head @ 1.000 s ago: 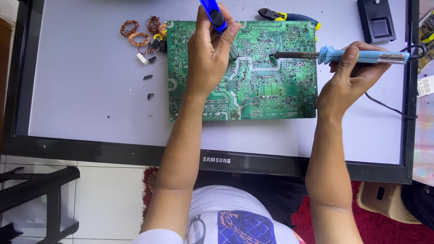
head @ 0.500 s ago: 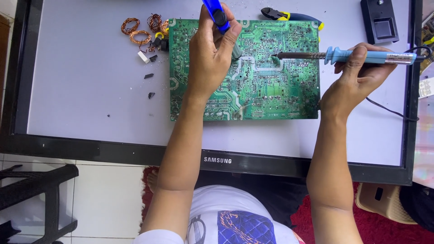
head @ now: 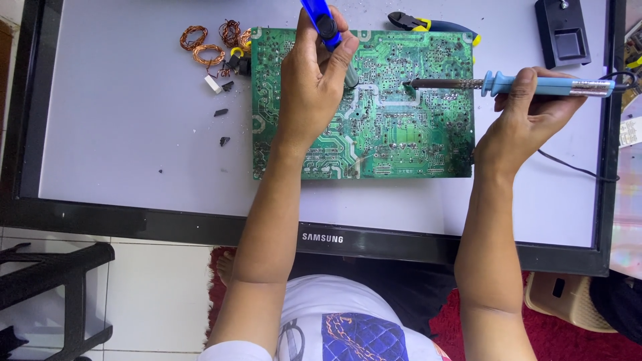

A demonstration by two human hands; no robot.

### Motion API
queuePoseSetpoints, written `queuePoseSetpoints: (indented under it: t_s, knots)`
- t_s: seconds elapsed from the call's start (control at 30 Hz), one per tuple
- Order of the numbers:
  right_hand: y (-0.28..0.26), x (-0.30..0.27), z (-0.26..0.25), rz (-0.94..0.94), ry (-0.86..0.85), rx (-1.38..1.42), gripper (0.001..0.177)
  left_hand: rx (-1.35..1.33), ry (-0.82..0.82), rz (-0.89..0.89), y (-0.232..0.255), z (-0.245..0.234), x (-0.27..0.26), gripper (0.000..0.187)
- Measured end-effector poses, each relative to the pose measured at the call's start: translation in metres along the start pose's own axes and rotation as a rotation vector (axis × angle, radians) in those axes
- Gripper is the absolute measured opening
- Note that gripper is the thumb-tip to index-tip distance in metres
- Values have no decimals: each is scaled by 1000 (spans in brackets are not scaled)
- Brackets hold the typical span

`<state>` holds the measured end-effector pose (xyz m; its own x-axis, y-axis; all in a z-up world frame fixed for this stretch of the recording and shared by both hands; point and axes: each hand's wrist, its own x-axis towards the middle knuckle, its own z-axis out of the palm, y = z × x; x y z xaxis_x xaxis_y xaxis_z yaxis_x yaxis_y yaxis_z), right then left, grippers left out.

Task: A person uses a soldering iron and a desoldering pump to remove solder from a large circuit board.

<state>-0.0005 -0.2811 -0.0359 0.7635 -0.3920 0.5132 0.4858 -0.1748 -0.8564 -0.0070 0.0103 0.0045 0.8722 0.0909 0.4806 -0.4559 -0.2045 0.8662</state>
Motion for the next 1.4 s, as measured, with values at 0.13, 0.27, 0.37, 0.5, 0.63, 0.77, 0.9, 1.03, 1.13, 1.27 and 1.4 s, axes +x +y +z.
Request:
queuePoseSetpoints:
  t_s: [0.13,0.27,0.37,0.5,0.63,0.77,0.9,1.03,1.13,1.27,1.4]
  knots:
    - [-2,-1,0,23,10,-6,23,-3,6,-16,0,-1,1,18]
    - [-8,-3,1,0,-28,-9,24,-14,9,-45,2,-2,1,16]
    - [-35,-5,14,-152,-150,-15,24,-15,4,-39,1,-2,1,16]
    - [-62,-6,25,-311,-309,1,26,-27,10,-39,0,-2,1,17]
    - [-42,-3,21,-342,-282,20,19,3,16,-33,0,-1,2,17]
    - [-23,-8,14,-203,-77,-55,22,-99,17,3,-6,16,6,20]
    - [-27,-12,17,-155,-36,-67,20,-130,-69,52,-4,38,15,17]
    - [-23,-13,15,-131,-13,-46,24,-138,-110,50,-2,49,17,17]
    - [-28,-13,17,-145,20,-121,24,-79,-139,66,-1,51,20,17]
    - [-27,-11,16,-101,14,-69,22,-92,-144,55,-1,53,22,18]
    - [-13,-5,9,99,77,-48,20,-78,-157,74,-1,57,23,16]
